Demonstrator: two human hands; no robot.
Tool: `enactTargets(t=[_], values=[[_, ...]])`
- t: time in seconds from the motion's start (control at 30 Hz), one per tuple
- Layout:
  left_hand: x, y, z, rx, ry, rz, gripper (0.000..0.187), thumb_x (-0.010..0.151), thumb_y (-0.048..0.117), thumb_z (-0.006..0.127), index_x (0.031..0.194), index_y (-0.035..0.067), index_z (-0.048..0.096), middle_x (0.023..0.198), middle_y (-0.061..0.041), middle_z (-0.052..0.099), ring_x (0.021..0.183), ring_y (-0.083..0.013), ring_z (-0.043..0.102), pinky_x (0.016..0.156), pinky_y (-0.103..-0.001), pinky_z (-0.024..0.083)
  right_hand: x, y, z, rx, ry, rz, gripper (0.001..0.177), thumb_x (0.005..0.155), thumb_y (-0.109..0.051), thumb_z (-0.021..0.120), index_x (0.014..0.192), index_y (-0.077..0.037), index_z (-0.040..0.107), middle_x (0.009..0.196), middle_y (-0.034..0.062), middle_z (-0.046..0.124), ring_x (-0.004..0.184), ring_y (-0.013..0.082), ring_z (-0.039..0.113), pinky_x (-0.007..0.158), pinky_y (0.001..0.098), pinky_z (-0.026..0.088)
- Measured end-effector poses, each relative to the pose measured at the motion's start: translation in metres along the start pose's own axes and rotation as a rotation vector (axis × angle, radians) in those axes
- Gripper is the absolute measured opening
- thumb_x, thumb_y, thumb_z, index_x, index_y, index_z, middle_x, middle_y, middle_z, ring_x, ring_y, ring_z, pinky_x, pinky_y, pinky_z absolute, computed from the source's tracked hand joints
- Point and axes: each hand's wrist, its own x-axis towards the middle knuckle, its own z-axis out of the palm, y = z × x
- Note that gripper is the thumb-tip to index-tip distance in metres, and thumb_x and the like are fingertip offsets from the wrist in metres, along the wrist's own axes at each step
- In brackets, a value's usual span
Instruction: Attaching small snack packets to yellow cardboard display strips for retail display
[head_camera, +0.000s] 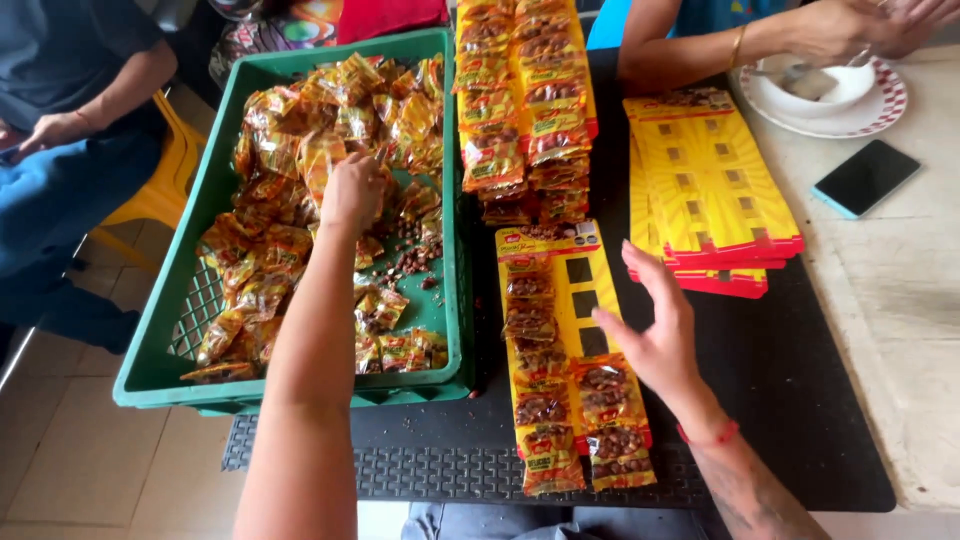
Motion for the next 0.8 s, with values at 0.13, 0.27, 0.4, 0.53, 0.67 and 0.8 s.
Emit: enactTargets(t=[0.13,0.27,0.4,0.53,0.67,0.8], values=[[0.011,0.067,-0.078,-0.266,0.340,0.150,0.010,0.092,0.017,0.070,0.089,0.010,0.064,0.090,-0.015,0.063,0.087,-0.0439,0.066,0.074,-0.054,0.053,0.020,0.035,0.013,0.120,0.192,-0.015,0.053,0.090,-0.016,0.078,0.135,0.000,0.055,0.132,0.0162,0.064,0.111,0.0326,0.068,0.100,0.0456,0.053],[-0.029,0.209,-0.195,-0.421,0.530,0.272,0.012,0.097,0.002,0.063,0.106,0.010,0.064,0.091,-0.014,0.063,0.088,-0.0398,0.067,0.076,-0.053,0.053,0.002,0.063,0.023,0.113,0.222,-0.054,0.047,0.088,-0.020,0.081,0.126,-0.001,0.061,0.114,0.0137,0.070,0.093,0.0280,0.073,0.087,0.0391,0.058],[-0.101,0.321,-0.180,-0.526,0.538,0.297,0.015,0.092,-0.004,0.062,0.085,0.009,0.059,0.083,-0.017,0.063,0.083,-0.0432,0.066,0.074,-0.049,0.054,0.003,0.039,0.025,0.234,0.133,-0.121,0.079,0.069,-0.032,0.097,0.132,-0.003,0.060,0.121,0.0143,0.070,0.096,0.0288,0.073,0.090,0.0410,0.058],[-0.137,0.353,-0.082,-0.624,0.342,-0.036,0.007,0.088,0.010,0.068,0.094,0.014,0.069,0.082,-0.014,0.071,0.090,-0.0377,0.072,0.077,-0.047,0.055,-0.013,0.053,0.055,0.691,-0.200,0.106,0.114,0.052,-0.021,0.101,0.149,-0.009,0.042,0.135,0.0114,0.052,0.109,0.0240,0.058,0.098,0.0397,0.050],[-0.132,0.343,-0.072,-1.263,0.199,-0.291,0.023,0.103,0.018,0.059,0.082,0.011,0.066,0.064,-0.002,0.064,0.069,-0.0096,0.055,0.066,-0.029,0.050,0.006,-0.009,0.020,0.988,-0.257,0.407,0.018,0.102,-0.015,0.062,0.087,-0.009,0.055,0.066,0.0006,0.050,0.060,0.0103,0.048,0.060,0.0268,0.047],[-0.145,0.323,-0.031,-1.573,-0.011,-0.356,0.051,0.092,0.008,0.070,0.141,0.011,0.057,0.079,0.000,0.068,0.069,-0.0059,0.059,0.064,-0.020,0.048,0.003,0.055,0.024,1.032,-0.420,0.504,0.041,0.107,-0.034,0.051,0.083,-0.003,0.059,0.065,0.0270,0.069,0.055,0.0327,0.071,0.050,0.0377,0.054]])
